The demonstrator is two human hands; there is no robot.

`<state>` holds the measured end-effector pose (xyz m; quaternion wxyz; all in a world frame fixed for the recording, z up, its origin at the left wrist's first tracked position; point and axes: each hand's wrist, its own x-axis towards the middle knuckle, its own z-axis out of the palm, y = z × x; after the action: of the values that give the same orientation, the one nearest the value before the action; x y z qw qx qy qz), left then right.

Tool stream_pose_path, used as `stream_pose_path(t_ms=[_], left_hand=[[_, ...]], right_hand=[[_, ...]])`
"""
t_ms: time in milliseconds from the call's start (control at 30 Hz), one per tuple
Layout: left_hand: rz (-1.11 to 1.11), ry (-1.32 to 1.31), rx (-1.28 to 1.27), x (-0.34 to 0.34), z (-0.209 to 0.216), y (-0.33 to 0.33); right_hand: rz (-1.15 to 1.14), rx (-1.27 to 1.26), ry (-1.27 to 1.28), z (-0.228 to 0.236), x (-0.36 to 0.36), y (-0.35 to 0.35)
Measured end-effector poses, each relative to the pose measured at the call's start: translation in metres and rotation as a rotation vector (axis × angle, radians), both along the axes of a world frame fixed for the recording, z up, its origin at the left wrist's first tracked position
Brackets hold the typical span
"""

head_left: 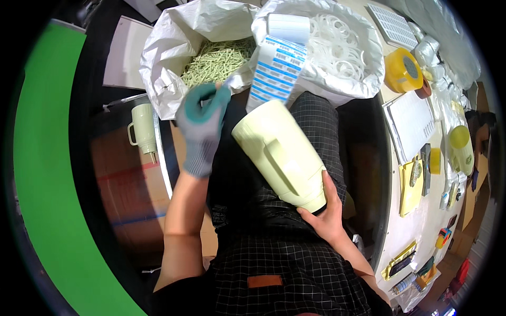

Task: The person applies multiple stickers to a plastic jug, including a small blue sticker near the handle and a larger circular green sticker on the side, before placing the jug aside.

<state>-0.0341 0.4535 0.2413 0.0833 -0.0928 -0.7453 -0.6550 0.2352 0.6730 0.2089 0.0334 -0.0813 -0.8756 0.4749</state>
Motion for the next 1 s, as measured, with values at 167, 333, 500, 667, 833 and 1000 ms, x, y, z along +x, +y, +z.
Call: stream_pose_path(t_ms=[167, 333, 500, 667, 833, 1000], left_hand=[[0.001, -0.645, 0.275, 0.082, -0.010, -0.034], [-0.035, -0.702, 0.337, 0.086, -0.022, -0.037], [-0.017, -0.745, 0.336, 0.086, -0.022, -0.043], [-0.088, -0.605, -0.084, 0.074, -0.037, -0.046], [-0.143, -0.193, -0.012, 0.094, -0.077, -0.073], [-0.297, -0.701, 0.164, 0.149, -0.086, -0.057]], right_hand=[[0.060, 0.174, 0.196, -0.013, -0.007, -0.014], [0.097, 0.223, 0.257, -0.013, -0.007, -0.017], [0.094, 0.226, 0.283, -0.020, -0.006, -0.025], [0.057, 0.264, 0.283, -0.022, -0.005, -0.023], [0.147, -0.084, 0.091, 0.004, -0.018, 0.036], [0.129, -0.115, 0.455, 0.062, -0.067, 0.069]])
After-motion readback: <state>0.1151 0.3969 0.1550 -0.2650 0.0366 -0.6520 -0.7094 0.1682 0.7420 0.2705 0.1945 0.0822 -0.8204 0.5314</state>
